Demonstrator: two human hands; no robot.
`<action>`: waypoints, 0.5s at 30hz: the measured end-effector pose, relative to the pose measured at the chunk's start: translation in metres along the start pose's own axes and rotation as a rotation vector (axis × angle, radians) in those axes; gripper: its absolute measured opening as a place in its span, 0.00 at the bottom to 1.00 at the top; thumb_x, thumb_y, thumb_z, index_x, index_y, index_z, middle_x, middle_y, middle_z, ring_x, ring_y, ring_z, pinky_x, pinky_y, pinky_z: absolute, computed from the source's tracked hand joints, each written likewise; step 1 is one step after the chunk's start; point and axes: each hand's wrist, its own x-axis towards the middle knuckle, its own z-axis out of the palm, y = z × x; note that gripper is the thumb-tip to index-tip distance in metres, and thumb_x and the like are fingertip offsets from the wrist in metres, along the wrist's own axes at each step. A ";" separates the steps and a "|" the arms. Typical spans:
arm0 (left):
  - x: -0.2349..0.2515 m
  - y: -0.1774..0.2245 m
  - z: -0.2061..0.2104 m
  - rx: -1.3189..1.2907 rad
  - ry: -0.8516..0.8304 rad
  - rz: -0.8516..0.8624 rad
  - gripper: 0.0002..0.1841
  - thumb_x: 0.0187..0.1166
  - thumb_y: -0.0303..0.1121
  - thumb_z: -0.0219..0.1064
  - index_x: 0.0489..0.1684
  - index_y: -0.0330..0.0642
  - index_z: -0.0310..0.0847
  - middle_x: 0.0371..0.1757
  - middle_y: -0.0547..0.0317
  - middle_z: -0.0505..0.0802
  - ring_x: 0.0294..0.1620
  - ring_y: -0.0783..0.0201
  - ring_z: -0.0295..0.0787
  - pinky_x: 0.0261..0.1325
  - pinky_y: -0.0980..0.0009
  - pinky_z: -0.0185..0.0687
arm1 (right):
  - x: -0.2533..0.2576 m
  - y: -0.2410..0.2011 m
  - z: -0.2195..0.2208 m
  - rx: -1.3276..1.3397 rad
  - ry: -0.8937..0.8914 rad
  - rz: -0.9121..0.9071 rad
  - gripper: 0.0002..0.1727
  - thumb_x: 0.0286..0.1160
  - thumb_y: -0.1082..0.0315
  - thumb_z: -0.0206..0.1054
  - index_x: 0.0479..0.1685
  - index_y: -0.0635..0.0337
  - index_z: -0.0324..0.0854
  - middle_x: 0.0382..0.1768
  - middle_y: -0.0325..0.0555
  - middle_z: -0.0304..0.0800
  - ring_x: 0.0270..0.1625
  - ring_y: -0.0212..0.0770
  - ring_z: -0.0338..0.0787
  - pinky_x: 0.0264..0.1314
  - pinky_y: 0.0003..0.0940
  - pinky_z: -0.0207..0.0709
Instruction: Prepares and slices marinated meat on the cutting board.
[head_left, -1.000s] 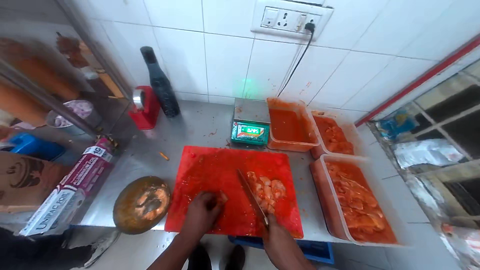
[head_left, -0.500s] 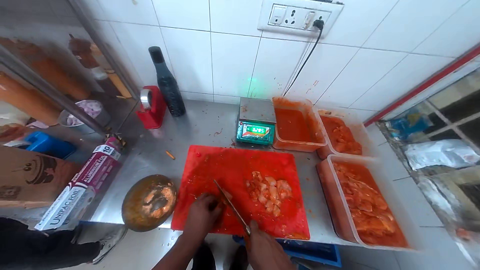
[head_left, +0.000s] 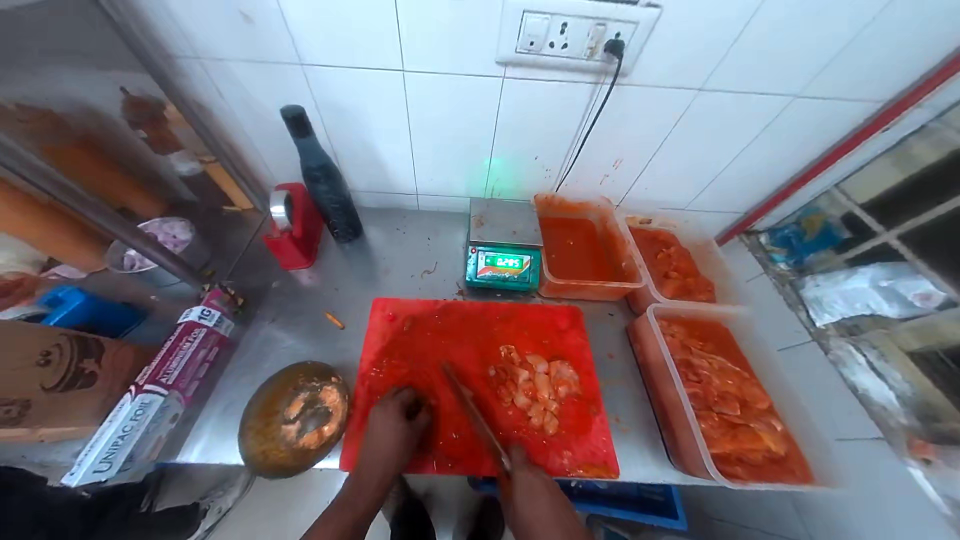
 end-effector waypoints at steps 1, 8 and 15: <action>0.001 -0.001 -0.003 -0.006 0.024 -0.028 0.14 0.78 0.41 0.70 0.50 0.42 0.93 0.54 0.51 0.95 0.57 0.55 0.92 0.66 0.53 0.86 | -0.005 0.016 0.001 0.022 0.029 0.037 0.25 0.89 0.55 0.55 0.79 0.59 0.68 0.50 0.62 0.93 0.55 0.63 0.95 0.57 0.62 0.85; 0.021 0.029 0.019 -0.341 0.121 -0.097 0.13 0.82 0.41 0.70 0.52 0.41 0.91 0.45 0.54 0.96 0.46 0.60 0.95 0.57 0.54 0.90 | -0.025 0.073 -0.033 0.223 0.185 0.001 0.22 0.90 0.53 0.56 0.70 0.59 0.72 0.41 0.55 0.90 0.46 0.56 0.93 0.53 0.56 0.85; 0.038 0.095 0.029 -0.117 -0.124 0.091 0.25 0.84 0.45 0.66 0.75 0.41 0.80 0.74 0.43 0.84 0.70 0.49 0.85 0.75 0.53 0.80 | -0.042 0.115 -0.053 0.408 0.327 0.094 0.20 0.90 0.52 0.56 0.67 0.57 0.72 0.34 0.51 0.88 0.37 0.51 0.91 0.44 0.52 0.85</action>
